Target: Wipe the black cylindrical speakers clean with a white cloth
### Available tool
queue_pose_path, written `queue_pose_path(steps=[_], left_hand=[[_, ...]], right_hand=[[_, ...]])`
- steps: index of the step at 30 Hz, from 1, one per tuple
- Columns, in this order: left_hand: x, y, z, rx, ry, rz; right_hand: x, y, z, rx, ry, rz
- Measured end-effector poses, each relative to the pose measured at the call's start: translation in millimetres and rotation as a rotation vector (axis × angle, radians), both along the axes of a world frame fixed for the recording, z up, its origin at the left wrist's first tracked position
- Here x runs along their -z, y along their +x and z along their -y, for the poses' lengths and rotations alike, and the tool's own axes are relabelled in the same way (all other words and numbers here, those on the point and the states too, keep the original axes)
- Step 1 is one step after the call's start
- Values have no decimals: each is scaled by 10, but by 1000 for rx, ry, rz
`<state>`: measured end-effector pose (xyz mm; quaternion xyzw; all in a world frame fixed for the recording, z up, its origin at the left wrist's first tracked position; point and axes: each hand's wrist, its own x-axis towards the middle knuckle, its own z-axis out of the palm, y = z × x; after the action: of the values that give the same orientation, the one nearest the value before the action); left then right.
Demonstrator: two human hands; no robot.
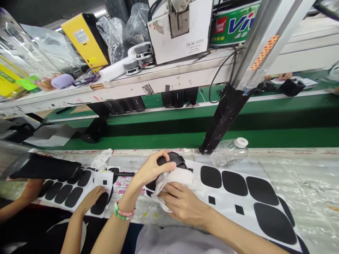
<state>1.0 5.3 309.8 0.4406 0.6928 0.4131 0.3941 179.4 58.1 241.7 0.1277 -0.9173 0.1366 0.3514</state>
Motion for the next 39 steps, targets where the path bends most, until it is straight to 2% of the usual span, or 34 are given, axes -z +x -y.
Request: queue_pose_path(steps=[2, 3, 6, 8, 13, 16, 21, 26, 32, 36, 39], left_hand=[[-12, -13, 5, -3, -2, 5], [-15, -18, 8, -4, 1, 6], [-18, -19, 19, -4, 14, 2], [-21, -16, 23, -8, 21, -3], [-20, -18, 17, -2, 20, -4], [-15, -14, 13, -4, 26, -12], [-27, -5, 38, -32, 22, -12], [-55, -9, 39, -18, 30, -13], [-48, 6, 18, -9, 41, -12], [-42, 7, 18, -7, 60, -17], [-33, 1, 36, -12, 64, -8]], right_hand=[[-33, 73, -82, -63, 0, 28], [-52, 105, -131, -49, -7, 45], [-105, 106, -234, 86, 4, 47], [-135, 45, -247, 124, 45, 37], [-218, 18, -272, 36, 128, 135], [-249, 42, -294, 23, 140, 120], [-231, 24, -273, -10, 119, 113], [-220, 41, -234, 21, 76, 117], [-243, 55, -158, 55, 106, 143], [-258, -9, -70, 68, 100, 77], [-284, 145, -76, 72, 74, 106]])
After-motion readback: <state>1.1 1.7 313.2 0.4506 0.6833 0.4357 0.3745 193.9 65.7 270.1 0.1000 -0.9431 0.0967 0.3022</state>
